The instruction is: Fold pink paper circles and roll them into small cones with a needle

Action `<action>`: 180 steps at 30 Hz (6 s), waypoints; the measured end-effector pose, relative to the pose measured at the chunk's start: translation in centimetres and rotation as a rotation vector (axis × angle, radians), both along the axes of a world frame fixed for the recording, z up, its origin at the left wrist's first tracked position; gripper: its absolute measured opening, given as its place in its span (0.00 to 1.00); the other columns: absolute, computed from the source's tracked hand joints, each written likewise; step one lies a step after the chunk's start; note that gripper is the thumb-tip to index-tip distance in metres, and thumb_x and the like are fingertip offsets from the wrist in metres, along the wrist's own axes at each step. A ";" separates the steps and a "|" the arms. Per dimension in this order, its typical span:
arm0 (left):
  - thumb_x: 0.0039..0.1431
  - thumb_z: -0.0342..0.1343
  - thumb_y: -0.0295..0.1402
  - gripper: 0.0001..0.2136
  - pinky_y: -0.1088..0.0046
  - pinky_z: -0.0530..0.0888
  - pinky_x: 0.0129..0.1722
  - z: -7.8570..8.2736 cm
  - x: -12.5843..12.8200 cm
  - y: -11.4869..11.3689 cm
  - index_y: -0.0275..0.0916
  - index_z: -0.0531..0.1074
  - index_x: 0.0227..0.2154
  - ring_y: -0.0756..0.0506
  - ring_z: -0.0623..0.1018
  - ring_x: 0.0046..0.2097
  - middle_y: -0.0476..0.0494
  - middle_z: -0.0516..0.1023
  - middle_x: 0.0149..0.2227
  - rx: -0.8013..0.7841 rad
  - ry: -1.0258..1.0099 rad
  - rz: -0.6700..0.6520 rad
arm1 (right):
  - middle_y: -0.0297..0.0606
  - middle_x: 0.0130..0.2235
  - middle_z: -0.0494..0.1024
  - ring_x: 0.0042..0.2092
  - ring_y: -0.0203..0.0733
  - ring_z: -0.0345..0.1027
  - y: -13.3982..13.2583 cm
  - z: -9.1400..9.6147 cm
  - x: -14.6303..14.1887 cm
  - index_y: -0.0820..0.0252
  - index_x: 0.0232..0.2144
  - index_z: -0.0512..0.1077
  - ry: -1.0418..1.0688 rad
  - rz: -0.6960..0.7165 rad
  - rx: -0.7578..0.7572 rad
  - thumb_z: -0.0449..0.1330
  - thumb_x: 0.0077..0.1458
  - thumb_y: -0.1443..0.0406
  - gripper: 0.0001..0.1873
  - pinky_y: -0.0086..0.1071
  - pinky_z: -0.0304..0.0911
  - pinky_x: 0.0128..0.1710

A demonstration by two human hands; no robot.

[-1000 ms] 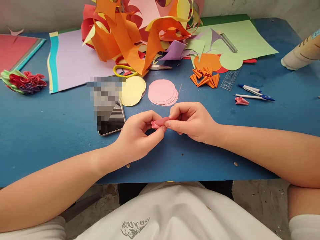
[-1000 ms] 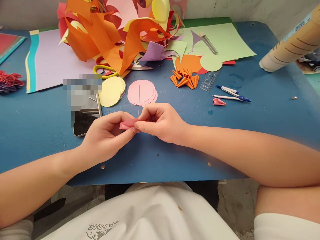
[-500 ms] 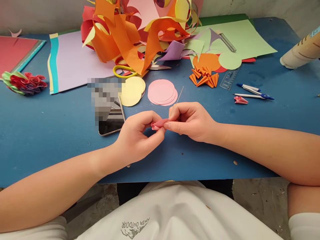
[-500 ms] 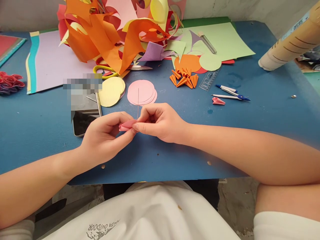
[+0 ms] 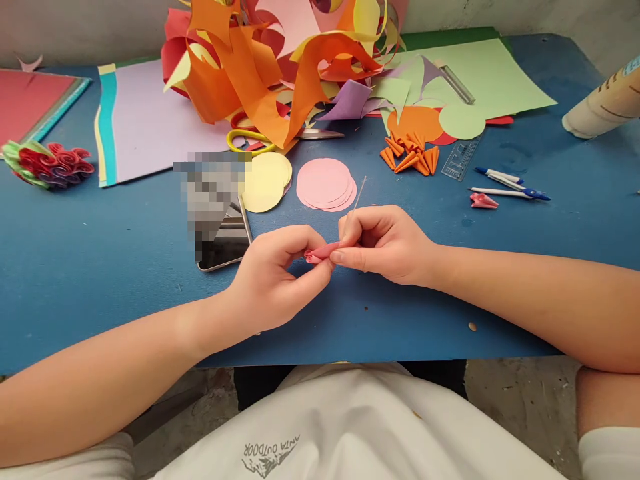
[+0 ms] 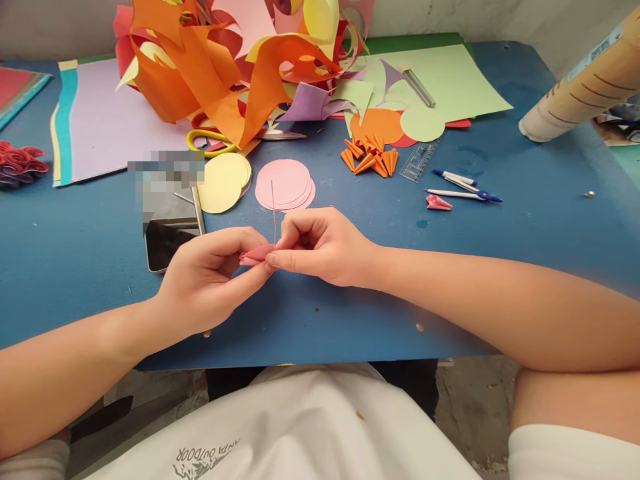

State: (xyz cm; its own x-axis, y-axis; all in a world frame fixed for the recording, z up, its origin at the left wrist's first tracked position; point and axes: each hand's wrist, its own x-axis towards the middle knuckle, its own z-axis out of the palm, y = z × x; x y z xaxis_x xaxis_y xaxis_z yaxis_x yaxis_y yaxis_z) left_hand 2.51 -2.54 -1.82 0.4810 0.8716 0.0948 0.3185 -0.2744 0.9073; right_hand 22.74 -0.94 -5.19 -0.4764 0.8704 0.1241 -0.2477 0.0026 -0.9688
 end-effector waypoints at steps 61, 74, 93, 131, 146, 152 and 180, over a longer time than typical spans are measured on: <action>0.60 0.62 0.28 0.03 0.77 0.71 0.29 -0.7 0.2 0.2 0.37 0.76 0.30 0.52 0.72 0.29 0.50 0.77 0.27 0.087 0.031 0.106 | 0.30 0.23 0.74 0.22 0.29 0.63 -0.3 0.3 -0.5 0.64 0.25 0.73 0.032 -0.101 -0.118 0.78 0.47 0.60 0.18 0.25 0.59 0.20; 0.60 0.63 0.27 0.03 0.78 0.73 0.30 0.0 0.1 0.3 0.37 0.79 0.30 0.52 0.74 0.30 0.51 0.78 0.27 -0.058 -0.083 0.121 | 0.31 0.27 0.77 0.28 0.30 0.67 -0.5 -0.2 -0.5 0.63 0.34 0.79 0.079 -0.073 -0.060 0.75 0.51 0.68 0.09 0.25 0.65 0.27; 0.57 0.65 0.29 0.04 0.80 0.75 0.28 0.1 0.2 0.1 0.37 0.80 0.28 0.52 0.75 0.28 0.50 0.79 0.26 -0.019 0.008 0.172 | 0.34 0.25 0.77 0.24 0.31 0.64 -0.6 0.5 -0.6 0.64 0.27 0.79 -0.036 -0.148 -0.089 0.76 0.50 0.58 0.15 0.27 0.61 0.22; 0.57 0.63 0.30 0.04 0.77 0.78 0.30 -0.1 0.3 0.2 0.38 0.75 0.28 0.50 0.77 0.31 0.49 0.77 0.27 -0.095 -0.040 0.164 | 0.35 0.28 0.79 0.26 0.31 0.67 -0.7 0.1 -0.5 0.63 0.32 0.79 -0.048 -0.125 -0.039 0.74 0.54 0.59 0.12 0.26 0.65 0.25; 0.57 0.65 0.33 0.05 0.76 0.73 0.26 0.0 0.1 0.3 0.37 0.78 0.30 0.50 0.76 0.30 0.47 0.77 0.28 -0.226 -0.106 0.160 | 0.35 0.31 0.81 0.29 0.32 0.71 -0.7 -0.1 -0.5 0.62 0.35 0.79 0.061 -0.081 0.016 0.70 0.57 0.67 0.05 0.26 0.68 0.28; 0.58 0.65 0.34 0.06 0.76 0.73 0.29 -0.4 0.1 0.4 0.37 0.78 0.31 0.50 0.75 0.31 0.49 0.75 0.28 -0.266 -0.122 0.145 | 0.34 0.29 0.79 0.27 0.30 0.68 -0.7 -0.2 -0.6 0.63 0.34 0.78 0.004 -0.112 0.015 0.70 0.58 0.66 0.05 0.25 0.65 0.26; 0.51 0.67 0.20 0.13 0.81 0.78 0.32 -0.4 0.3 1.0 0.38 0.69 0.34 0.53 0.81 0.29 0.55 0.81 0.27 -0.539 -0.350 0.102 | 0.33 0.26 0.80 0.27 0.30 0.70 -0.8 0.6 -0.8 0.64 0.30 0.77 -0.132 -0.106 0.077 0.65 0.57 0.70 0.03 0.25 0.66 0.26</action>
State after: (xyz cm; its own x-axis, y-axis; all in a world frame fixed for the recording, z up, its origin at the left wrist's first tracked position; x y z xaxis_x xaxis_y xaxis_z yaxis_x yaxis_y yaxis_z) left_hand 2.81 -1.55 -2.26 0.4135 0.8805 -0.2320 -0.0207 0.2638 0.9643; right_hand 21.96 -1.71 -4.61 -0.3989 0.9070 0.1351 -0.1126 0.0978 -0.9888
